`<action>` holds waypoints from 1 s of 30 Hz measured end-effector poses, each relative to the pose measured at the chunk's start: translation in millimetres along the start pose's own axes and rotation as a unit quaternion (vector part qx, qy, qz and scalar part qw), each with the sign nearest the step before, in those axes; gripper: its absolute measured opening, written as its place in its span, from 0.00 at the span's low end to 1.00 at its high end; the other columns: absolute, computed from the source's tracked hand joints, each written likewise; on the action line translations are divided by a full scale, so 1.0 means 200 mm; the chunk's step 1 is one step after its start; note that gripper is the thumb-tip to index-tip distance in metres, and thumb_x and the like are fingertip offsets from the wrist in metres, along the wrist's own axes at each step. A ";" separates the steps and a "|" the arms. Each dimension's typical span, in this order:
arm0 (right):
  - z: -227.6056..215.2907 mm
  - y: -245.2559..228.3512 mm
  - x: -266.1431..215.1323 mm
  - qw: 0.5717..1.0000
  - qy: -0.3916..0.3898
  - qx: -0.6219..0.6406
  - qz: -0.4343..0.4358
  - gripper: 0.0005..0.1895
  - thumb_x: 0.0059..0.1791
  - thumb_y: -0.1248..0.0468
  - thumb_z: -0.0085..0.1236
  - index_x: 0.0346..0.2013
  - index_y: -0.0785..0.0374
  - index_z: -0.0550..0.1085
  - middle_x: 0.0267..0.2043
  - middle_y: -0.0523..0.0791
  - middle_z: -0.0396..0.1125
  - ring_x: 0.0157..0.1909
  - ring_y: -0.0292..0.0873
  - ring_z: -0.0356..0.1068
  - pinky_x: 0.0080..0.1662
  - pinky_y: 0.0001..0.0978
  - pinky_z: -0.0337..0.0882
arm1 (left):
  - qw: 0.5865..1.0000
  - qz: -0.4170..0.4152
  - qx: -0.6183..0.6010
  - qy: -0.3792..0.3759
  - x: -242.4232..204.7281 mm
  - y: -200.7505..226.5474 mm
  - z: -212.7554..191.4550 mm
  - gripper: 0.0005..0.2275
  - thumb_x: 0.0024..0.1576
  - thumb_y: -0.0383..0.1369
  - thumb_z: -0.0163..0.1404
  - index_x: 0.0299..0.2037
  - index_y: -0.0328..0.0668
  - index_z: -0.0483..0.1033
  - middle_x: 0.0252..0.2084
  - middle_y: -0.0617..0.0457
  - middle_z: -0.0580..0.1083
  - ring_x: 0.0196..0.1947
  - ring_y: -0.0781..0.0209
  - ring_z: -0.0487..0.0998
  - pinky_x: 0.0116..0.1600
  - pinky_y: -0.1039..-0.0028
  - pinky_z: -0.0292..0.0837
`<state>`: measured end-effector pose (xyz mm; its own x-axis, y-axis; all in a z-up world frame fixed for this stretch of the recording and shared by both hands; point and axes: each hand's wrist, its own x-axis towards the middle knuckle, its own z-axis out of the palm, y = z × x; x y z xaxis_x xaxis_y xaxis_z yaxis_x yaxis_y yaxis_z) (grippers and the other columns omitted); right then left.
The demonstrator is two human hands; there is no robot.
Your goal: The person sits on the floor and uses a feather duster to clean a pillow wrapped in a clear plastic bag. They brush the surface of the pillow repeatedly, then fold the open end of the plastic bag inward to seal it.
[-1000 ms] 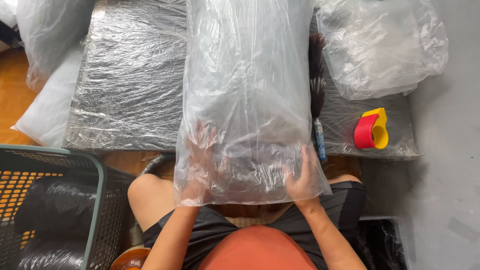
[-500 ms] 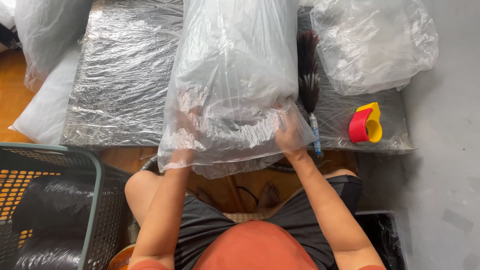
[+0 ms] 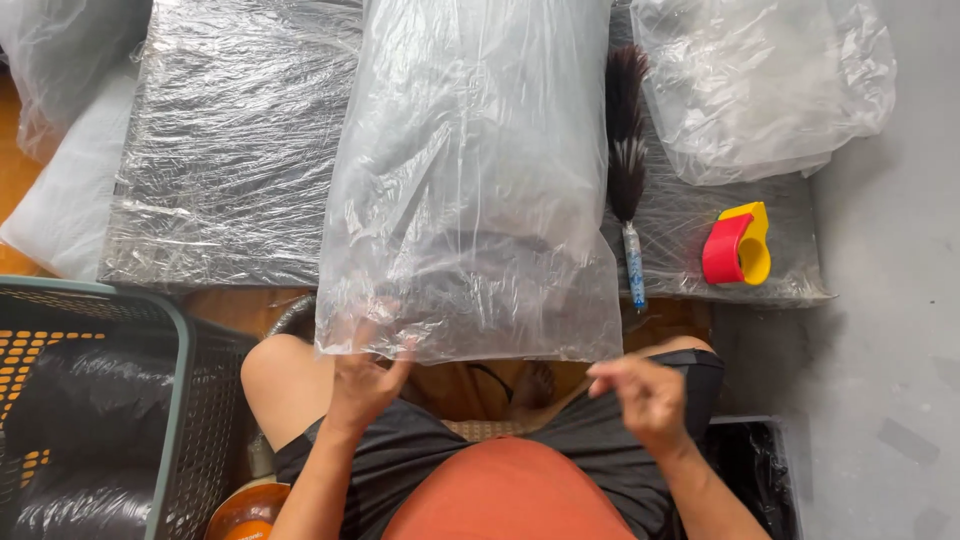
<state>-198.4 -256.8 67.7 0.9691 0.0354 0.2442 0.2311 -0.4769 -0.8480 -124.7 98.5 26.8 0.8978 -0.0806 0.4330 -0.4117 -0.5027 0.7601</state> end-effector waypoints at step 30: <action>-0.01 0.39 0.28 0.924 -0.094 -0.355 -0.108 0.17 0.46 0.47 0.60 0.33 0.56 0.71 0.23 0.50 0.70 0.31 0.54 0.76 0.32 0.43 0.74 | 0.837 -0.431 -0.328 0.073 -0.28 -0.21 0.51 0.17 0.66 0.42 0.47 0.41 0.33 0.79 0.22 0.35 0.79 0.21 0.52 0.82 0.27 0.70 0.78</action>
<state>-126.2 -294.4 17.0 0.9201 0.3174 0.2294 0.3708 -0.8944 -0.2500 -140.8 36.8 -78.4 0.8964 0.1988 -0.3962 0.3398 0.2658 0.9022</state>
